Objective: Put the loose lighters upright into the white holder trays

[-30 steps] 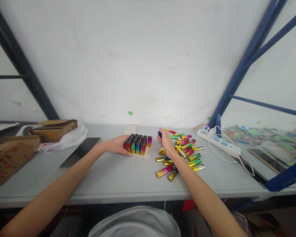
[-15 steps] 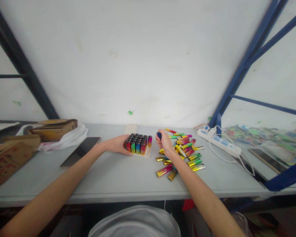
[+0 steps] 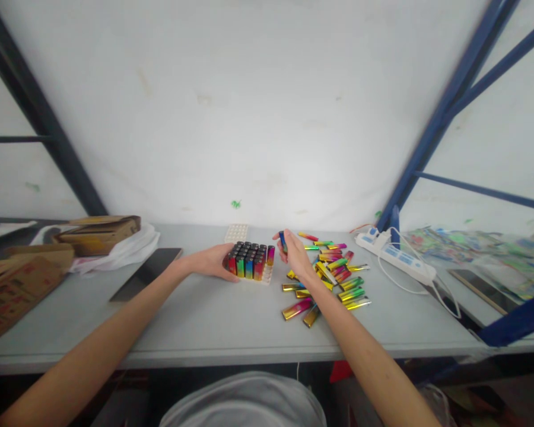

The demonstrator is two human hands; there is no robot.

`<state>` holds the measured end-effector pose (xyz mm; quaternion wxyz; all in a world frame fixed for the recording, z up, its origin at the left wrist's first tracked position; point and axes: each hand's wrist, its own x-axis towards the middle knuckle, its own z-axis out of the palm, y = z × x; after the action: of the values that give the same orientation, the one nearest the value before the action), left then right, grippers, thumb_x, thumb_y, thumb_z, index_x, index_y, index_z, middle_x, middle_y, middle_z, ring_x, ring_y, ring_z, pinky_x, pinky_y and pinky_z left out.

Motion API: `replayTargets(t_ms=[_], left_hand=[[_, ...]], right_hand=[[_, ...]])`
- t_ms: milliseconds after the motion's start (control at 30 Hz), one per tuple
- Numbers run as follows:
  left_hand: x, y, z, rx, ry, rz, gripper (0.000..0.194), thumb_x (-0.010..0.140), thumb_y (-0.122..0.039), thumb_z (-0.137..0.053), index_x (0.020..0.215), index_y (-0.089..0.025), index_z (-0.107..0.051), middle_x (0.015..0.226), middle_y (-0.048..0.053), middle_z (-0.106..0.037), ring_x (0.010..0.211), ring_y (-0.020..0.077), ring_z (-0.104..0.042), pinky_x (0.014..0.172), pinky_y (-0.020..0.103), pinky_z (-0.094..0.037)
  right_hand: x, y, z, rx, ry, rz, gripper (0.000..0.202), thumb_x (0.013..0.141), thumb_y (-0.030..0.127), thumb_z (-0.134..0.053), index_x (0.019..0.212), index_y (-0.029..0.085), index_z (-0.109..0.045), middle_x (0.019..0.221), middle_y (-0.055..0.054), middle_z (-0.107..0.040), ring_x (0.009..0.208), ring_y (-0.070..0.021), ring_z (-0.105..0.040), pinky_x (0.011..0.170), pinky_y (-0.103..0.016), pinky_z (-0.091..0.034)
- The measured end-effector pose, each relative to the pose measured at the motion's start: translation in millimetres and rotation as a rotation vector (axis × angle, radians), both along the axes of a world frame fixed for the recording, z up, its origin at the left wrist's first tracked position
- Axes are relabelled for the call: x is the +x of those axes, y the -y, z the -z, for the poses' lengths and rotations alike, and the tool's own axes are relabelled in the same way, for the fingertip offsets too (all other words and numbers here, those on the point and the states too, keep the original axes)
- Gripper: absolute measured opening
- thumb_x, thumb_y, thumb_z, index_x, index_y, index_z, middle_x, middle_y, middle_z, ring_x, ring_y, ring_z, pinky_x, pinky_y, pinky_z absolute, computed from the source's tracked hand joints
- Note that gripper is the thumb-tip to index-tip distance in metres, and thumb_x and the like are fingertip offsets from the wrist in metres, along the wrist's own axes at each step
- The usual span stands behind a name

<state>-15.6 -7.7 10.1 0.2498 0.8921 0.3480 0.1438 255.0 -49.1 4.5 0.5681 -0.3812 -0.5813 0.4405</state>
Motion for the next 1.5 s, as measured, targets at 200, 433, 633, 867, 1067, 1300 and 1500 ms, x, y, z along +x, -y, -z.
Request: replayTargets(t_ms=[200,433,633,867,1067,1300,1500], left_hand=[[1,2,-1.6,-0.01,0.002,-0.008,0.067,0.061,-0.047,-0.085,0.115,-0.015,-0.062,0.111,0.008,-0.072,0.101,0.0295,-0.067,0.089,0.038,-0.054],[1,1,-0.7,0.003,0.035,0.031,0.071,0.061,-0.044,-0.085,0.121,-0.015,-0.06,0.119,0.009,-0.07,0.106,0.0289,-0.066,0.094,0.039,-0.052],[0,0,1.7,0.001,0.008,-0.022,0.069,0.06,-0.047,-0.085,0.117,-0.016,-0.062,0.111,0.008,-0.071,0.096,0.0275,-0.067,0.085,0.037,-0.054],[1,1,0.1,-0.014,-0.017,-0.02,0.07,0.061,-0.047,-0.084,0.119,-0.015,-0.06,0.113,0.009,-0.07,0.101,0.0283,-0.066,0.087,0.037,-0.053],[0,0,0.9,-0.002,-0.025,-0.018,0.068,0.061,-0.05,-0.084,0.116,-0.016,-0.061,0.11,0.007,-0.071,0.099,0.0279,-0.066,0.086,0.037,-0.054],[0,0,0.6,0.001,-0.019,-0.03,0.072,0.06,-0.052,-0.085,0.118,-0.016,-0.061,0.112,0.009,-0.071,0.102,0.03,-0.067,0.09,0.039,-0.054],[0,0,0.7,0.011,0.018,0.003,0.073,0.06,-0.05,-0.085,0.12,-0.016,-0.062,0.116,0.009,-0.071,0.103,0.03,-0.067,0.092,0.039,-0.053]], right_hand=[[1,1,4.4,0.231,0.322,0.124,0.036,0.09,0.057,-0.06,0.093,0.021,-0.057,0.082,0.0,-0.059,0.072,-0.0148,-0.057,0.064,-0.027,-0.047],[5,-1,6.1,0.325,0.592,0.239,0.03,0.09,0.05,-0.062,0.092,0.02,-0.064,0.069,0.002,-0.056,0.067,-0.0167,-0.054,0.067,-0.03,-0.045],[4,3,6.9,0.361,0.7,0.187,0.025,0.093,0.045,-0.06,0.098,0.021,-0.061,0.068,0.002,-0.06,0.065,-0.0163,-0.058,0.067,-0.029,-0.045],[5,4,5.5,0.393,0.754,0.177,0.024,0.095,0.044,-0.058,0.1,0.021,-0.06,0.068,0.003,-0.061,0.064,-0.0159,-0.059,0.065,-0.028,-0.045],[6,7,0.7,0.382,0.739,0.12,0.024,0.095,0.044,-0.058,0.099,0.021,-0.061,0.068,0.002,-0.062,0.064,-0.0161,-0.058,0.066,-0.029,-0.045],[9,7,0.2,0.39,0.718,0.059,0.026,0.094,0.046,-0.059,0.098,0.021,-0.064,0.064,0.003,-0.059,0.061,-0.0152,-0.055,0.065,-0.029,-0.045],[13,5,-0.8,0.37,0.71,0.069,0.026,0.093,0.045,-0.062,0.094,0.019,-0.065,0.064,0.003,-0.059,0.06,-0.0143,-0.055,0.063,-0.028,-0.044]])
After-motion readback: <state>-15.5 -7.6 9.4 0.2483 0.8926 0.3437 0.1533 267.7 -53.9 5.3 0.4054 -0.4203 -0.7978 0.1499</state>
